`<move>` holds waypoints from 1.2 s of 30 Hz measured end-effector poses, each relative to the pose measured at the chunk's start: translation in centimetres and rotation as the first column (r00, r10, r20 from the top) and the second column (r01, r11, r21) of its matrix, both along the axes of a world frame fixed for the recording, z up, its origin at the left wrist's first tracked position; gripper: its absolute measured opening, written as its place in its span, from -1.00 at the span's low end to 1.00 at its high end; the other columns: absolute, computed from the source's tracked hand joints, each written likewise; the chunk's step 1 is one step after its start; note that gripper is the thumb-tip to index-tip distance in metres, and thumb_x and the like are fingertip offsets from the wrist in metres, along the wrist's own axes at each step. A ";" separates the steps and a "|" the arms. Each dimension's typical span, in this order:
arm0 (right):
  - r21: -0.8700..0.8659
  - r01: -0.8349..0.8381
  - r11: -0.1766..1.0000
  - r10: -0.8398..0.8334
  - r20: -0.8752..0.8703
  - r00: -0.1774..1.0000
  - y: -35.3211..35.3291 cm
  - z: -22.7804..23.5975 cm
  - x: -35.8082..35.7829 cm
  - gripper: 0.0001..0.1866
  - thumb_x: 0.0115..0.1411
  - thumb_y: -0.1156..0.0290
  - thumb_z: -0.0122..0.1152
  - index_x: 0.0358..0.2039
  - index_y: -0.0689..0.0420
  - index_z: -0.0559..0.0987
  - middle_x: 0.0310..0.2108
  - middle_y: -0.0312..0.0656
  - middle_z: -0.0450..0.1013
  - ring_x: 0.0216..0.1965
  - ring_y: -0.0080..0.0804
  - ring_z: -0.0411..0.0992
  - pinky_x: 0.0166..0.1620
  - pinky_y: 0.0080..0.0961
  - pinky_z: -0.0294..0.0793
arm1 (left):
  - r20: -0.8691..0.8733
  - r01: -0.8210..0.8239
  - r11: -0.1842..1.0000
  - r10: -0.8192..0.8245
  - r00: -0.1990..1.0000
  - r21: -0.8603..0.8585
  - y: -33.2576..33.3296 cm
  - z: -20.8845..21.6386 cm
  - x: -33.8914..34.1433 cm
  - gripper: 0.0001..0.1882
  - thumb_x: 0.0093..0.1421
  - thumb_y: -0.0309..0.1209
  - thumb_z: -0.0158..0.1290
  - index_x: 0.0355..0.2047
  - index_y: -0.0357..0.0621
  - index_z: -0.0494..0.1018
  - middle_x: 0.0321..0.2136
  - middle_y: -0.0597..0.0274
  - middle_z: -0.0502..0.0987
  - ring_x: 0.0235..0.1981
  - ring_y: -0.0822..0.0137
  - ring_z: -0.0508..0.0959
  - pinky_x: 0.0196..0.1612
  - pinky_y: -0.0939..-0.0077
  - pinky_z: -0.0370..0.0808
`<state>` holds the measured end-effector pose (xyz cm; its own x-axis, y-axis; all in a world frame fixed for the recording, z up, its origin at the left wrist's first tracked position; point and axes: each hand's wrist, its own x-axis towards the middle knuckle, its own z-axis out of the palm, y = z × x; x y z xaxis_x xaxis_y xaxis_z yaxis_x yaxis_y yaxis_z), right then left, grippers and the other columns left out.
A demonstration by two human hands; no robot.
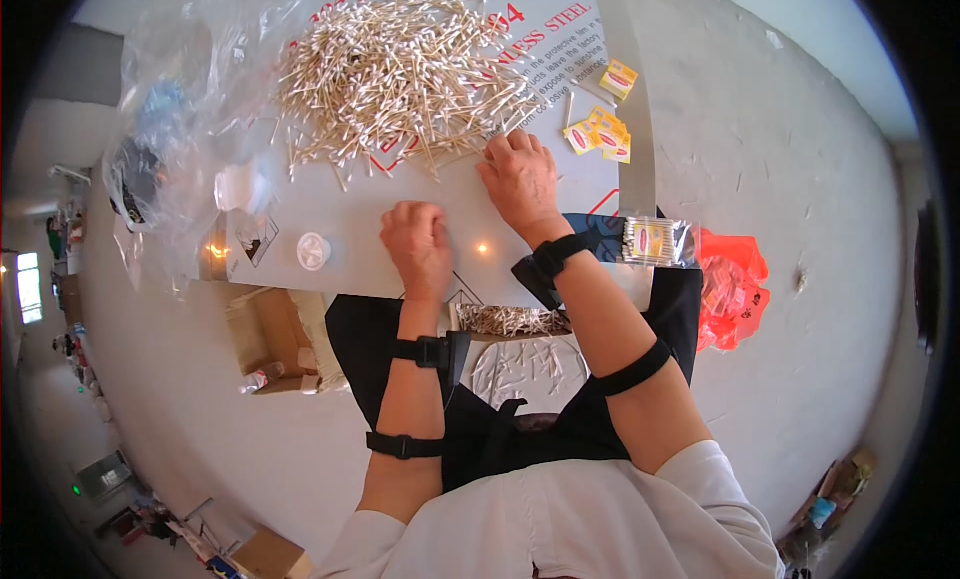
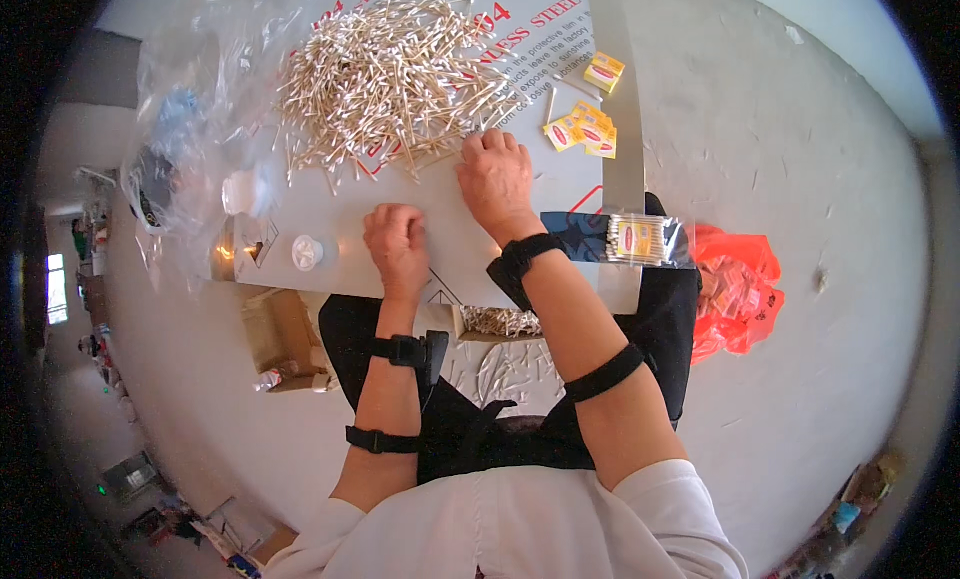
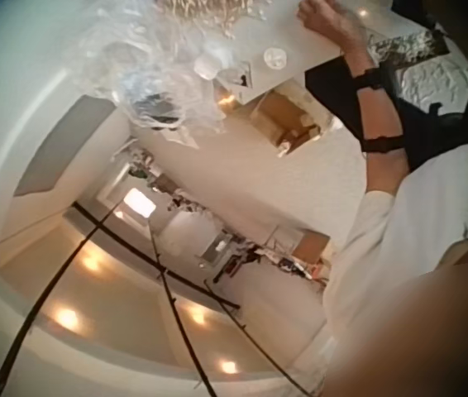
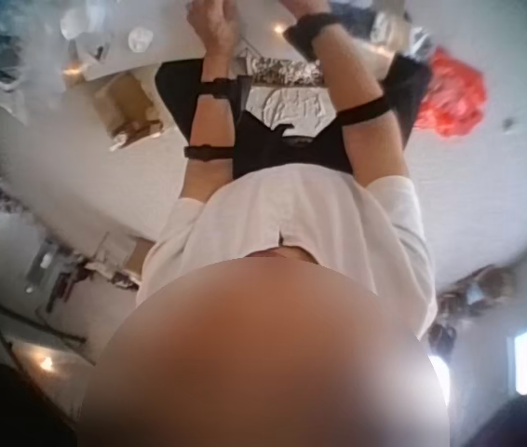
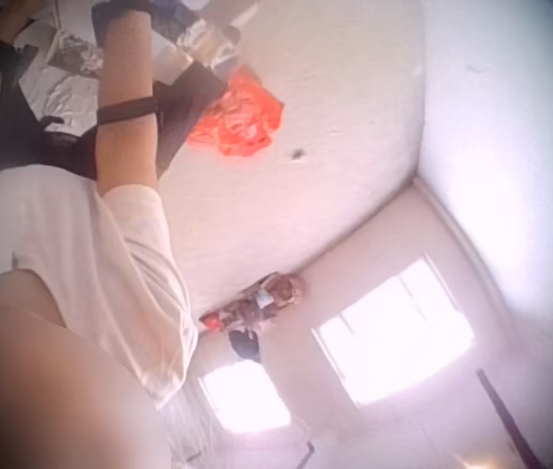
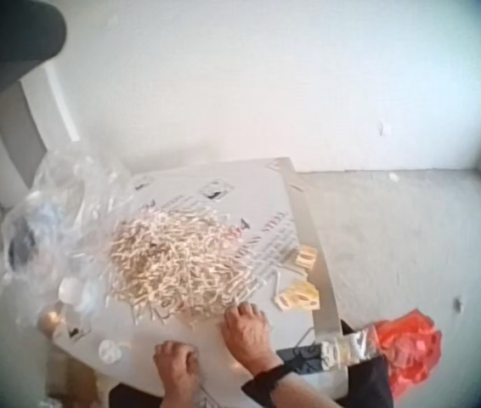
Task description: Pack small wooden matchsticks into clear plastic bags and seal them with adhesive labels.
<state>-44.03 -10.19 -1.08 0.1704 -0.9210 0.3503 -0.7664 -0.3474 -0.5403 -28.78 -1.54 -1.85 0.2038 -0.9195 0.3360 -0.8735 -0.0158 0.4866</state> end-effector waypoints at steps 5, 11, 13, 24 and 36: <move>-0.045 -0.126 0.991 0.130 0.108 0.986 3.1 -0.8 -1.9 -0.88 0.01 0.41 0.25 -0.48 0.09 0.48 -0.42 -0.18 0.35 -0.29 -0.13 0.37 -0.23 -0.23 0.35 | -0.057 0.116 0.987 -0.123 0.991 -0.114 -1.2 1.3 -1.1 -0.72 -0.02 -0.50 0.20 -0.25 -0.02 0.46 -0.22 0.25 0.44 -0.10 0.09 0.38 -0.08 0.15 0.29; -0.027 -0.170 0.985 0.172 0.151 0.973 5.6 0.0 -3.7 -0.89 -0.01 0.44 0.26 -0.46 0.09 0.49 -0.43 -0.19 0.33 -0.31 -0.13 0.35 -0.23 -0.24 0.34 | 0.059 0.172 0.981 -0.167 0.984 -0.085 -4.2 1.5 -1.8 -0.65 -0.02 -0.48 0.23 -0.19 -0.04 0.45 -0.19 0.25 0.44 -0.08 0.09 0.37 -0.05 0.15 0.28; -0.032 -0.157 0.987 0.160 0.153 0.975 5.7 -0.1 -4.0 -0.88 -0.01 0.44 0.27 -0.46 0.09 0.49 -0.43 -0.20 0.33 -0.30 -0.13 0.35 -0.22 -0.24 0.35 | 0.049 0.192 0.980 -0.189 0.981 -0.054 -3.3 1.1 -2.8 -0.68 -0.02 -0.49 0.23 -0.22 -0.04 0.45 -0.21 0.26 0.44 -0.10 0.10 0.37 -0.06 0.14 0.28; -0.037 -0.115 0.993 0.118 0.093 0.989 8.5 -0.3 -5.3 -0.87 -0.02 0.44 0.27 -0.44 0.09 0.49 -0.39 -0.20 0.34 -0.28 -0.15 0.34 -0.18 -0.26 0.35 | -0.147 -0.234 0.964 0.214 0.966 -0.129 -4.8 0.3 -1.5 -0.59 0.02 -0.21 0.23 -0.20 -0.16 0.44 -0.14 0.06 0.43 -0.02 -0.03 0.35 0.00 0.07 0.30; -0.008 -0.130 0.992 0.129 0.141 0.982 7.5 0.2 -3.6 -0.90 -0.03 0.40 0.31 -0.45 0.01 0.57 -0.32 -0.30 0.39 -0.22 -0.23 0.36 -0.17 -0.29 0.31 | 0.161 -0.244 0.966 0.229 0.960 0.082 -7.2 1.1 -3.8 -0.78 0.06 -0.28 0.18 -0.35 -0.06 0.43 -0.24 0.16 0.43 -0.08 0.07 0.37 -0.07 0.07 0.27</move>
